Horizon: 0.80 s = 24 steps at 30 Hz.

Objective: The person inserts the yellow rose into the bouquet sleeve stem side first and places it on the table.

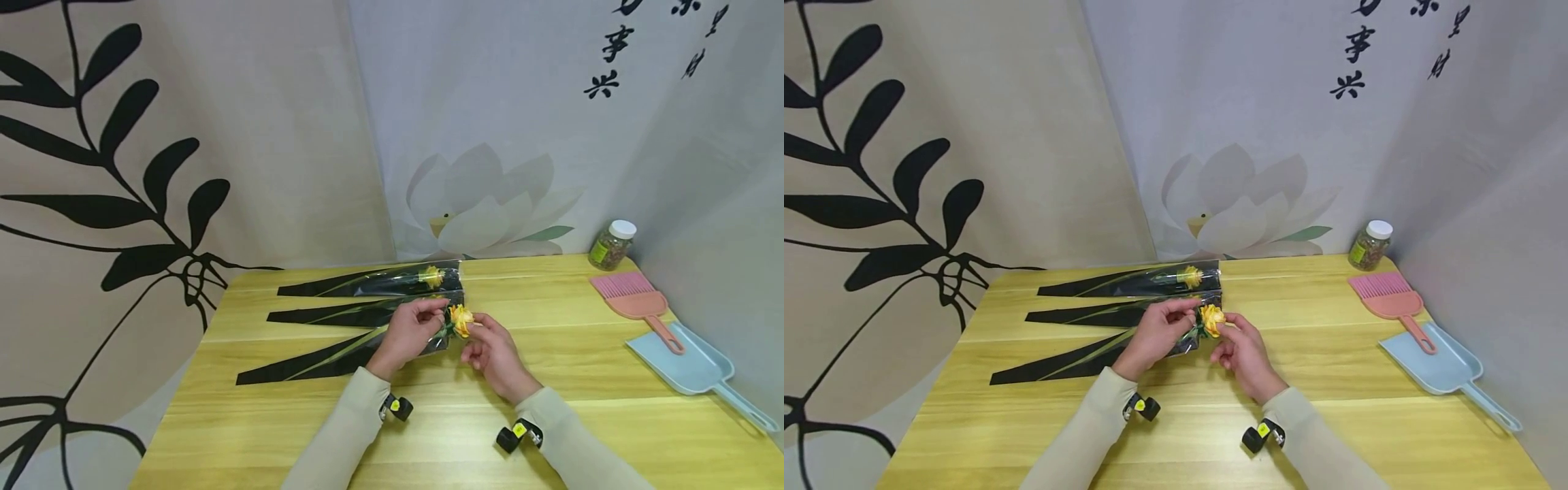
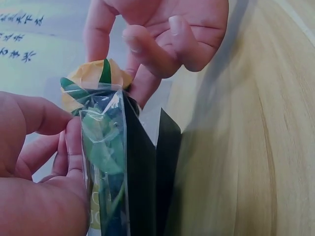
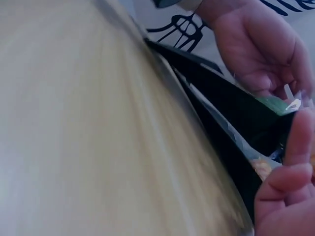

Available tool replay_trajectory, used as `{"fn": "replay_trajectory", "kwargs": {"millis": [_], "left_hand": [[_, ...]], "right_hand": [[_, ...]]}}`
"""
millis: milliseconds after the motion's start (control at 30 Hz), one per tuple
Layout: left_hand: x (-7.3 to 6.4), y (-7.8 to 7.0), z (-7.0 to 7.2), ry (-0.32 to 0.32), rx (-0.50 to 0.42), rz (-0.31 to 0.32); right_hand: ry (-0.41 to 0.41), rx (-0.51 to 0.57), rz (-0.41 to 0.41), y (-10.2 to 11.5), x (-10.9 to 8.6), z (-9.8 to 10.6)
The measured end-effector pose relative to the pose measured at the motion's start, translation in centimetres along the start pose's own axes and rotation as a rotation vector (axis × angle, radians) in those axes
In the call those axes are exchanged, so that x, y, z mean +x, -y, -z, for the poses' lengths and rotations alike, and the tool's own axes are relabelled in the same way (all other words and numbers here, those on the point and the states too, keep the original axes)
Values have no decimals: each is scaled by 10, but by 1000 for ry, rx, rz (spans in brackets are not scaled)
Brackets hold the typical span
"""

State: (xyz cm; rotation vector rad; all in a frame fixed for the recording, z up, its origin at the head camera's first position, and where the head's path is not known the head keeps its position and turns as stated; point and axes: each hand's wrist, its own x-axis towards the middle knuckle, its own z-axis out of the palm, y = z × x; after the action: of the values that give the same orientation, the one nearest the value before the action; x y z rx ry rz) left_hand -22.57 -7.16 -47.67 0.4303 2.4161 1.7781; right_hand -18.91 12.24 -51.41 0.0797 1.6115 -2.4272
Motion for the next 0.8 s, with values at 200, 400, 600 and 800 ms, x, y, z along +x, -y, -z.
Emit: {"fn": "replay_trajectory", "kwargs": {"millis": [200,400,600,800], "left_hand": [[0,-1,-1,12,9,1],[0,-1,-2,13,7,1],[1,-2,-4,11,-7,7],[2,-2,-4,21,-23,8]], "right_hand": [[20,-119,-4,0,-1,3],[4,-243,19,0,0,5],[6,-342,50,3,0,7],[-19,-403,90,6,-1,9]]}}
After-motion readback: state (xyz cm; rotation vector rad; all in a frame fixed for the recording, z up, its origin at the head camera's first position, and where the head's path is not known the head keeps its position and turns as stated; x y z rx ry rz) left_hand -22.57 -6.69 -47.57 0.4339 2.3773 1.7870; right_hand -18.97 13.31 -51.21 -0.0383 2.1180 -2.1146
